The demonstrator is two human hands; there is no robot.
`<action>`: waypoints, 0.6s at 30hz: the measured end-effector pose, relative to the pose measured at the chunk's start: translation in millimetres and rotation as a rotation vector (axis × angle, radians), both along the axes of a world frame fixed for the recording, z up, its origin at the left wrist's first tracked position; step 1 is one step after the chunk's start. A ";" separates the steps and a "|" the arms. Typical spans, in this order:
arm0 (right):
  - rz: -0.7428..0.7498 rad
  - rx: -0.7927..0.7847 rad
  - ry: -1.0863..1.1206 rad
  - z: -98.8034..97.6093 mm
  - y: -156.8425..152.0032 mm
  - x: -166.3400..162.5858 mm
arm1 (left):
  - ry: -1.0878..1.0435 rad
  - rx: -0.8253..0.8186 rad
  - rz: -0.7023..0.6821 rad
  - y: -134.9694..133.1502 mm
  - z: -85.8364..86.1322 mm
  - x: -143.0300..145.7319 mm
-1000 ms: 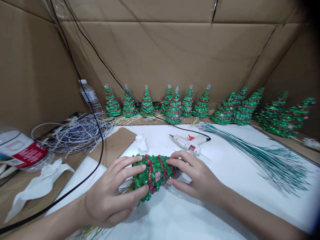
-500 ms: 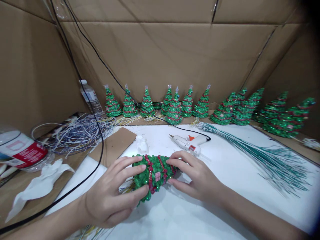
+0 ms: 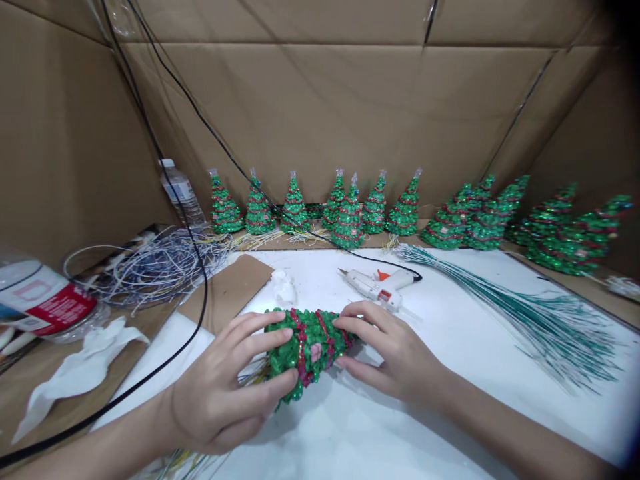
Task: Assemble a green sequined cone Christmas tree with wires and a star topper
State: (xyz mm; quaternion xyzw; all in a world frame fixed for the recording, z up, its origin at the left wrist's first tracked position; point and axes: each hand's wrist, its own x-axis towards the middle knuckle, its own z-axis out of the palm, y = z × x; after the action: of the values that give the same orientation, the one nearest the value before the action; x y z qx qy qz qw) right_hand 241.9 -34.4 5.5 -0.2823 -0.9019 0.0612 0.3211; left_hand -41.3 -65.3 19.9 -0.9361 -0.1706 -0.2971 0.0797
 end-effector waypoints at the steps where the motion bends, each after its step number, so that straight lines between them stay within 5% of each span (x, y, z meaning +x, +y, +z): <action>1: 0.001 -0.003 -0.001 0.0 -0.2 0.3 | -0.001 0.002 -0.002 -0.1 -0.1 0.0; 18: -0.006 -0.004 -0.005 0.7 -0.2 0.7 | 0.011 -0.012 -0.018 0.6 -1.1 0.6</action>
State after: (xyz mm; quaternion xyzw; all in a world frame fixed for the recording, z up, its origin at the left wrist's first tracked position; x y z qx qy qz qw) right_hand 242.7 -34.6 6.3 -0.2857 -0.9018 0.0611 0.3184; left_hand -40.8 -64.7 18.8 -0.9397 -0.1637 -0.2915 0.0722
